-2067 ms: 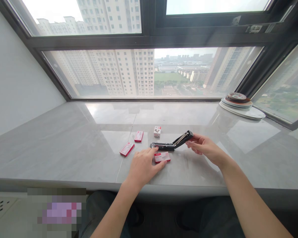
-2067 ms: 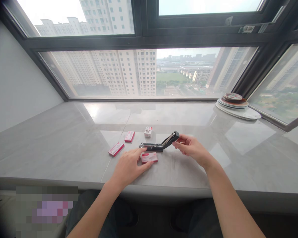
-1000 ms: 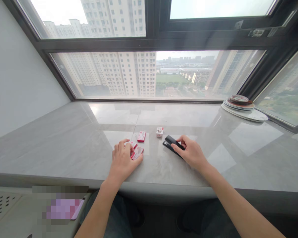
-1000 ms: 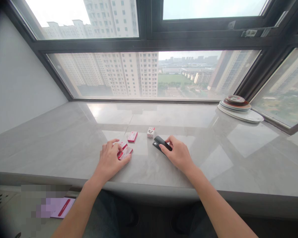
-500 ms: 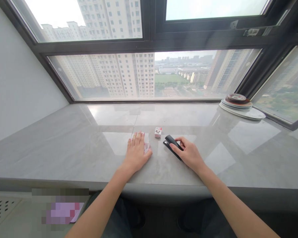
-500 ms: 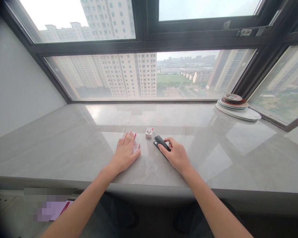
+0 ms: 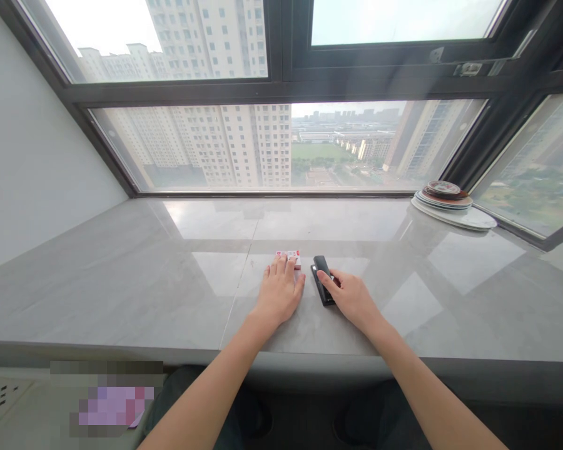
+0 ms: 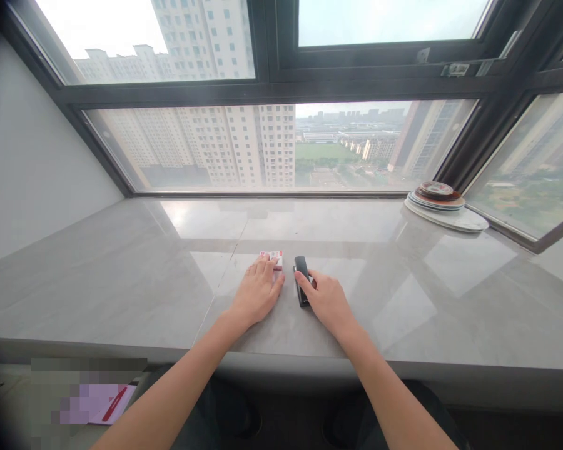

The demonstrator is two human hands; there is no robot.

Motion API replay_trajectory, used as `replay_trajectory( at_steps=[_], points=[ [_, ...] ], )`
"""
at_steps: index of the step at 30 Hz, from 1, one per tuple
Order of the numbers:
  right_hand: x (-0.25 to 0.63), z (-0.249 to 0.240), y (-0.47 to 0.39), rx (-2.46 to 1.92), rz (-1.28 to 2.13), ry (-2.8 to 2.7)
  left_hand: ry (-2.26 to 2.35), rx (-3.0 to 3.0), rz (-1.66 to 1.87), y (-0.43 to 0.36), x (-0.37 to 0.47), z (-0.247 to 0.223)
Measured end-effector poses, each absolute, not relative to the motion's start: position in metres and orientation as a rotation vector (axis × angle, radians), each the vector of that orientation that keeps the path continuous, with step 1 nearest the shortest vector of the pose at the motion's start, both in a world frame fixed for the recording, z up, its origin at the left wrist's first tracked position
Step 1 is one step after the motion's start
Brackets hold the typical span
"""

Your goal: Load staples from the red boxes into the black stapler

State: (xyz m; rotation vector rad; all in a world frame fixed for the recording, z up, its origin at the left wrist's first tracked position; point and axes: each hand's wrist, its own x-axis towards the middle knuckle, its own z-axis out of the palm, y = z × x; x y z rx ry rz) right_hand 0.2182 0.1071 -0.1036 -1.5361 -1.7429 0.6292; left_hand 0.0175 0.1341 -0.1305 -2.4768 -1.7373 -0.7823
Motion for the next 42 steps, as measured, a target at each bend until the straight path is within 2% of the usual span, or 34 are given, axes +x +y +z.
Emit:
replay_trajectory(
  at_steps=[4,8,18,26,32,35,38,42],
  points=[
    [0.196,-0.102,0.107,-1.405,1.085,-1.732,-1.696,-2.47,-0.797,0.109,0.0,-0.129],
    [0.157,-0.107,0.109,-1.229,1.297,-1.731,-1.628,-2.481,-0.812,0.096,-0.033,-0.128],
    [0.027,-0.118,0.156,-1.033,1.458,-1.788,-1.681,-2.416,-0.738,0.135,-0.178,-0.137],
    [-0.003,-0.116,0.172,-1.082,1.41,-1.733,-1.781,-2.344,-0.86,0.154,-0.204,-0.133],
    [0.047,-0.12,0.155,-1.216,1.234,-1.578,-1.8,-2.061,-1.155,0.129,-0.184,-0.106],
    [0.109,-0.122,0.142,-1.28,0.972,-1.639,-1.71,-2.07,-1.233,0.11,-0.14,-0.088],
    [0.173,-0.125,0.126,-1.39,0.605,-1.847,-1.674,-2.41,-1.053,0.1,-0.079,-0.085],
    [0.215,-0.13,0.104,-1.678,0.268,-2.16,-1.669,-2.628,-0.742,0.107,-0.018,-0.108]
  ],
)
